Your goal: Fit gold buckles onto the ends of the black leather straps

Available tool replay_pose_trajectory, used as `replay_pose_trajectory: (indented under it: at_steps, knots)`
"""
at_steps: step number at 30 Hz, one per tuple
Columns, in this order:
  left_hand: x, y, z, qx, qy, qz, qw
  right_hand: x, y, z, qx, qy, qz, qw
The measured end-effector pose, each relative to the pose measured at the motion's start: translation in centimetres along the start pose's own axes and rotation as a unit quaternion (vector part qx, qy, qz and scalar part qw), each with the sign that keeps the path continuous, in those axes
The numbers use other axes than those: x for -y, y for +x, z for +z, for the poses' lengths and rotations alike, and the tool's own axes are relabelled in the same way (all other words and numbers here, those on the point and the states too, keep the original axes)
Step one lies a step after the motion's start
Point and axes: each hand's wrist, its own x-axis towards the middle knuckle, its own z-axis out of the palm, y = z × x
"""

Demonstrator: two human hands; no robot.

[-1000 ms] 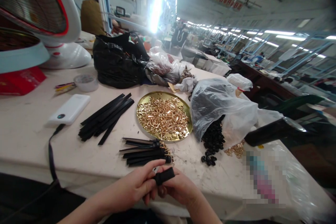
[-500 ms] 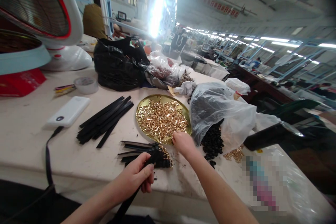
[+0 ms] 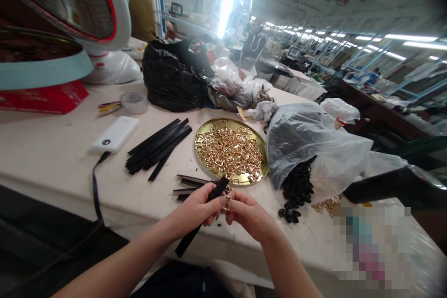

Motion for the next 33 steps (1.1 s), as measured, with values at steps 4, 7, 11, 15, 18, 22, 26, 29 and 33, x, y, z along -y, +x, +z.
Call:
replay_pose_trajectory:
  at_steps: [4,7,11,15,18,22,26,29,33]
  knots:
    - [1.0,-0.5,-0.1,-0.018,-0.018,-0.019,0.999,-1.2,0.6,0.7,-0.023,-0.023,-0.024,0.999]
    - [1.8,-0.5,0.0,-0.041,-0.036,-0.023,0.998,-1.6,0.8,1.2,-0.093,-0.070,-0.086,0.989]
    - [2.1,-0.3,0.4,-0.064,-0.032,-0.023,0.997,-2.0,0.3,2.0,-0.142,-0.097,-0.141,0.975]
    - [2.1,-0.2,0.7,-0.081,0.010,0.004,0.997,-2.6,0.1,2.5,-0.148,-0.046,-0.143,0.978]
    - [2.2,-0.4,0.8,-0.102,0.103,0.037,0.989,-3.1,0.4,2.4,-0.173,-0.001,-0.134,0.976]
    - [2.3,-0.8,0.4,-0.077,0.129,0.039,0.988,-2.8,0.5,1.8,-0.202,0.064,-0.124,0.969]
    - [2.6,-1.0,0.0,-0.053,0.089,-0.003,0.995,-2.3,0.1,1.4,-0.198,0.137,-0.111,0.964]
    - [2.6,-1.3,0.0,-0.008,0.091,-0.036,0.995,-2.5,0.2,1.4,-0.183,0.154,-0.107,0.965]
    - [1.8,-1.8,0.0,0.025,0.162,-0.049,0.985,-3.1,0.2,1.4,-0.185,0.136,-0.085,0.970]
